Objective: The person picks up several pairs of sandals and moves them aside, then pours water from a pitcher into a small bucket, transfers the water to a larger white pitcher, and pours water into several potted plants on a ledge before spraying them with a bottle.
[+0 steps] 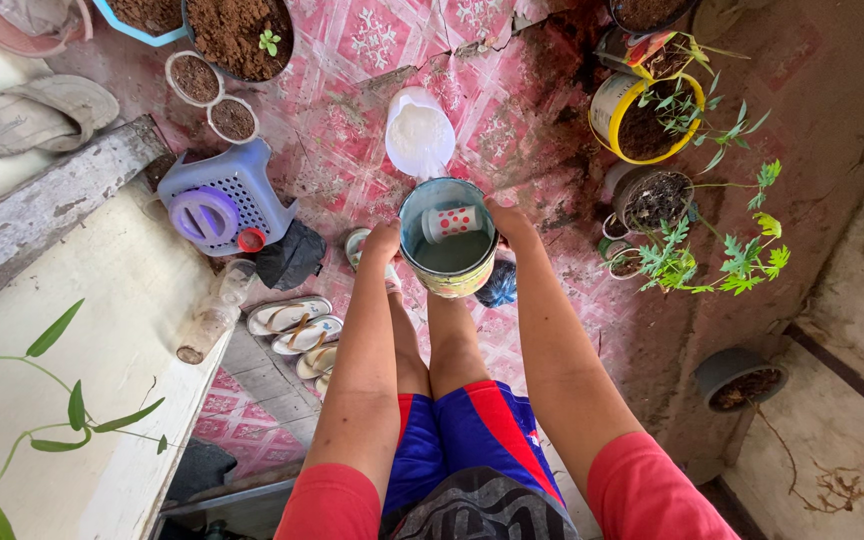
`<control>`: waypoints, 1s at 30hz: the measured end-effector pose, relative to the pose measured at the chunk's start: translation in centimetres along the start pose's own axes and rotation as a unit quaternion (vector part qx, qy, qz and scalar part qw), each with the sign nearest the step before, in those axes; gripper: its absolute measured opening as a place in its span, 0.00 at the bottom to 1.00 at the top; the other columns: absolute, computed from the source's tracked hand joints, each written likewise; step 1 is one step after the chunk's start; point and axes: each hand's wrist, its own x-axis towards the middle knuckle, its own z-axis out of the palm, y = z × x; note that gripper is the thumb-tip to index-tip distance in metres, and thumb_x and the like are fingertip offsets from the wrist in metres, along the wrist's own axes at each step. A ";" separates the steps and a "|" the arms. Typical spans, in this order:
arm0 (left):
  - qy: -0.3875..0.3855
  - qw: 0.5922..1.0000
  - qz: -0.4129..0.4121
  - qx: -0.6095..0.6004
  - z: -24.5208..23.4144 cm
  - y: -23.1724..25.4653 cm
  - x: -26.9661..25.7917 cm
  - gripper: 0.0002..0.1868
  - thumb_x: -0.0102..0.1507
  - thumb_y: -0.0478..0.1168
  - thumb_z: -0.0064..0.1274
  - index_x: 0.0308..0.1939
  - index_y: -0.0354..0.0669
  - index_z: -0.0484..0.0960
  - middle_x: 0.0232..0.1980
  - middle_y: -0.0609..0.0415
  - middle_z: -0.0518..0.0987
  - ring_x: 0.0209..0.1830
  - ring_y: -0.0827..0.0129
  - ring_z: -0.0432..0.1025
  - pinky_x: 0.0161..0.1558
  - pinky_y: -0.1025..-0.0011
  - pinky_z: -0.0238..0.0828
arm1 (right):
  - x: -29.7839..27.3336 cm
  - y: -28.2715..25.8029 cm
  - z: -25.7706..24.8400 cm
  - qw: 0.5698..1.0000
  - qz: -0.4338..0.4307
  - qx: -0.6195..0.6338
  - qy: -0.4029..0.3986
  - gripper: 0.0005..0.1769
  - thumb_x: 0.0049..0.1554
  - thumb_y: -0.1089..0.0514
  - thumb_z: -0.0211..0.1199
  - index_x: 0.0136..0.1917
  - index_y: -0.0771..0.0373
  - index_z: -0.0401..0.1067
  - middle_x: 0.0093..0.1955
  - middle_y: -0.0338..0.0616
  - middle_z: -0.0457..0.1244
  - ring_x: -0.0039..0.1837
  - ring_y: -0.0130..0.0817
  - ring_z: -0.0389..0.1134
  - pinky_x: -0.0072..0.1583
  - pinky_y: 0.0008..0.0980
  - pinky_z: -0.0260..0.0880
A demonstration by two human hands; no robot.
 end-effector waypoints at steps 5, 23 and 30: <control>-0.007 1.000 -0.021 0.015 0.1 0.4 0.3 0.30 0.70 0.57 0.38 0.60 0.31 0.73 0.44 0.37 0.82 0.33 0.54 0.80 0.31 0.59 0.83 | 0.1 -0.3 -0.1 1.000 0.009 -0.001 0.005 0.35 0.60 0.29 0.54 0.36 0.65 0.73 0.27 0.41 0.61 0.27 0.31 0.61 0.30 0.35 0.60; -0.034 0.998 -0.033 -0.033 0.4 0.1 1.0 0.29 0.71 0.56 0.40 0.54 0.29 0.76 0.42 0.38 0.82 0.34 0.52 0.80 0.33 0.55 0.83 | 0.3 -0.4 -0.4 1.000 0.019 -0.017 -0.001 0.36 0.59 0.28 0.54 0.37 0.64 0.73 0.28 0.41 0.60 0.29 0.32 0.59 0.31 0.36 0.58; -0.044 0.997 -0.040 -0.046 0.1 0.3 0.8 0.27 0.72 0.55 0.39 0.53 0.30 0.77 0.40 0.37 0.81 0.32 0.53 0.78 0.33 0.55 0.81 | 0.2 -0.9 -0.2 0.999 0.023 -0.025 0.007 0.34 0.58 0.28 0.55 0.38 0.63 0.73 0.29 0.39 0.61 0.30 0.30 0.61 0.33 0.34 0.60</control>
